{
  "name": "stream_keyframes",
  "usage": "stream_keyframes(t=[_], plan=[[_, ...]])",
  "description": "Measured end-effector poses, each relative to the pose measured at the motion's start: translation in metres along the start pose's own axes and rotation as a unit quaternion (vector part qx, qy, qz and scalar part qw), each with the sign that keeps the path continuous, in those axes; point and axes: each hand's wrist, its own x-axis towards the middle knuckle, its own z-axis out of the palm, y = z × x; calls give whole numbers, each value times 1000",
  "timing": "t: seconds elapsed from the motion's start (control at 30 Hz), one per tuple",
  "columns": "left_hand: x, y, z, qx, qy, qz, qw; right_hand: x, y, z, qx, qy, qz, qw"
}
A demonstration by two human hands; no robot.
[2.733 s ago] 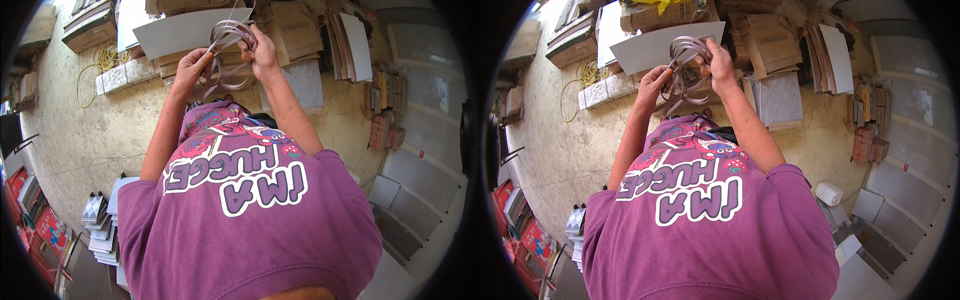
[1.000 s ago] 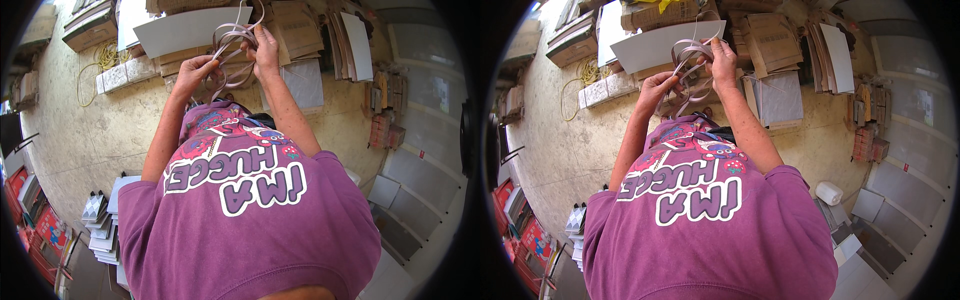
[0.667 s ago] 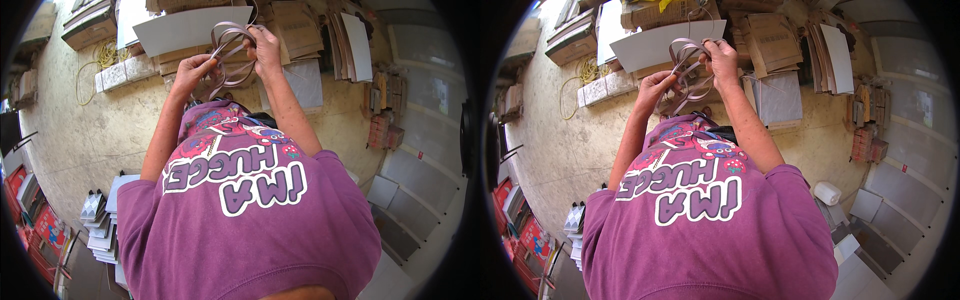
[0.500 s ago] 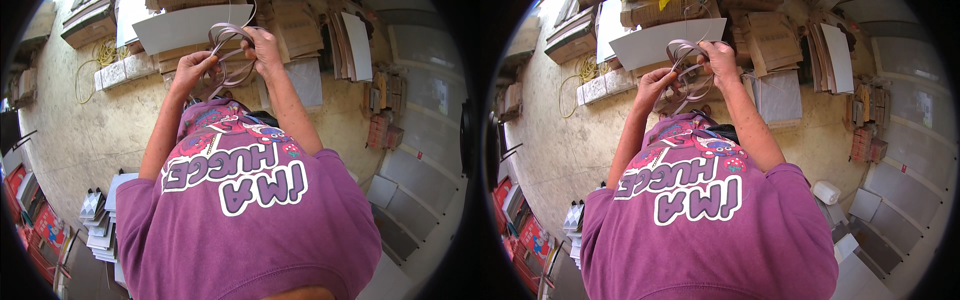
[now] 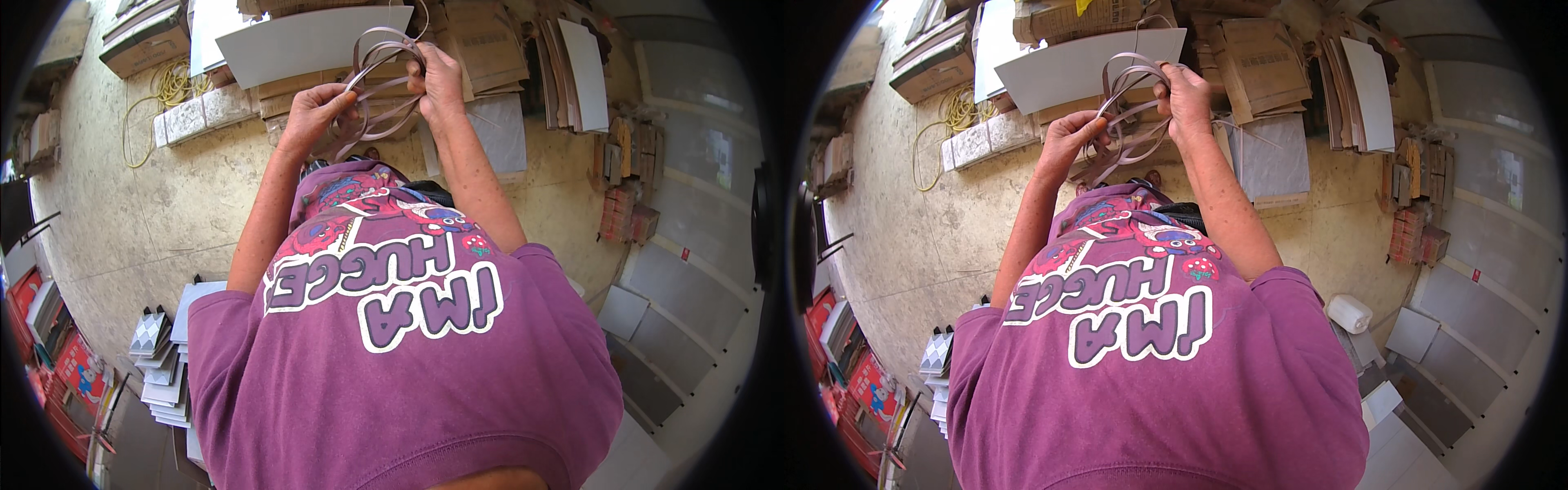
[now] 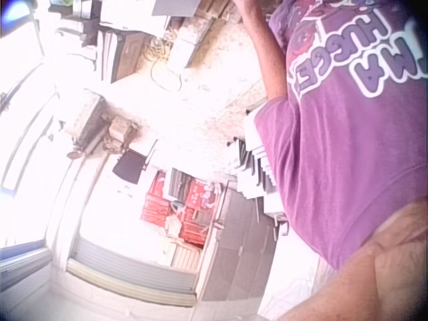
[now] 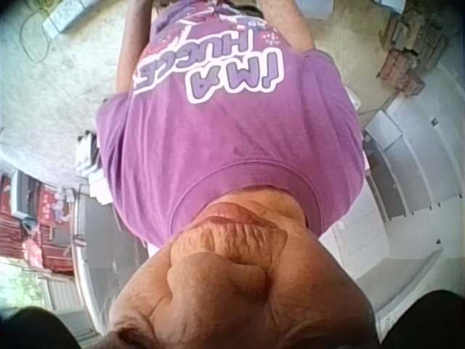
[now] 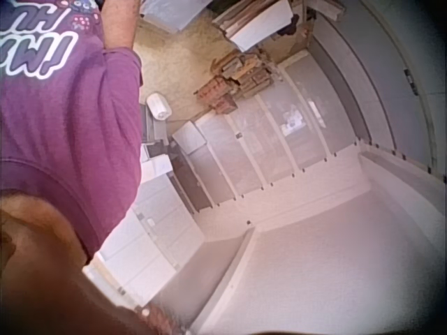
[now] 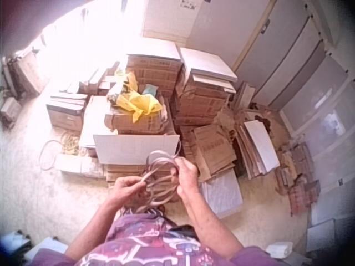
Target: The person gathers several flexible strips by hand and loops them together to form a circular bundle.
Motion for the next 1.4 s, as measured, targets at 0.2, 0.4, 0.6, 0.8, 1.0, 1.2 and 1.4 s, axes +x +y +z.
stream_keyframes(t=[0.2,0.4,0.6,0.8,1.0,1.2,1.4], plan=[[2,1,5,16,7,7,1000,-3,6,-1,-40,-45,61,996],[2,-4,2,22,7,-4,1000,1,10,0,-52,-32,26,998],[2,-6,1,13,-6,-6,1000,4,4,0,-10,13,-14,1000],[5,-9,-2,14,-1,-4,1000,3,9,-1,4,-50,49,998],[7,-4,0,41,9,-17,999,-3,18,8,-44,-53,72,995],[6,-12,-2,20,1,-6,1000,5,13,3,-23,-16,21,999],[4,-10,-1,23,-7,-15,1000,7,13,0,12,-10,18,1000]])
